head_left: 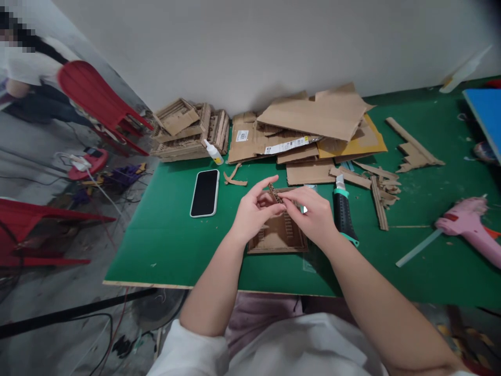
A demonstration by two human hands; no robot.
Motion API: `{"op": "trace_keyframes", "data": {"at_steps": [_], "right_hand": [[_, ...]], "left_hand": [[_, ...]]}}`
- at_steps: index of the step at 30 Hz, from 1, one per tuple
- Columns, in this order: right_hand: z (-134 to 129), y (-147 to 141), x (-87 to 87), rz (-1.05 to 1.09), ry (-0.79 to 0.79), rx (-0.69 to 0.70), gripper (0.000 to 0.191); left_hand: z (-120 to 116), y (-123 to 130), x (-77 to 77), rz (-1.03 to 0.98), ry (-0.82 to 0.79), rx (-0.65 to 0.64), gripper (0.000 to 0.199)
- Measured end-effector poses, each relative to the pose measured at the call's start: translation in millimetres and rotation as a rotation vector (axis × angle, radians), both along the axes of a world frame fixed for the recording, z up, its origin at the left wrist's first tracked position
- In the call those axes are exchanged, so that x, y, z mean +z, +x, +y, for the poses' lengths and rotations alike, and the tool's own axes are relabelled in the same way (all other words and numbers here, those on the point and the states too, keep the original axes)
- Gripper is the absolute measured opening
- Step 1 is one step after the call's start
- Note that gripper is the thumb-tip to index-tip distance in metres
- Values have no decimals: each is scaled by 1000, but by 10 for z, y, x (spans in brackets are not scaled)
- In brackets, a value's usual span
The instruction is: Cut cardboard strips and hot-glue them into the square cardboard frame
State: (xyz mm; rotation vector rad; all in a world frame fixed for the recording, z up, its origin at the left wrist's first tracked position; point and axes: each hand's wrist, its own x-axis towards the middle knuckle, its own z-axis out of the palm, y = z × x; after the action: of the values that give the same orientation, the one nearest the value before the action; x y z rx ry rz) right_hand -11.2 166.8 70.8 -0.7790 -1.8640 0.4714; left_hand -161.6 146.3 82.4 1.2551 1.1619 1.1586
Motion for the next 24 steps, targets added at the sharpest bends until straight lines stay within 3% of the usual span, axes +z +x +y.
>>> {"op": "trace_keyframes", "data": {"at_steps": [13, 18, 24], "right_hand": [[-17, 30, 112, 52, -449, 65, 15], [-1, 35, 96, 12, -408, 66, 15], [16, 37, 24, -58, -165, 18, 13]], "left_hand": [[-10, -8, -6, 96, 21, 4, 60], [-10, -8, 8, 97, 18, 14, 61], [-4, -8, 0, 106, 10, 16, 63]]}}
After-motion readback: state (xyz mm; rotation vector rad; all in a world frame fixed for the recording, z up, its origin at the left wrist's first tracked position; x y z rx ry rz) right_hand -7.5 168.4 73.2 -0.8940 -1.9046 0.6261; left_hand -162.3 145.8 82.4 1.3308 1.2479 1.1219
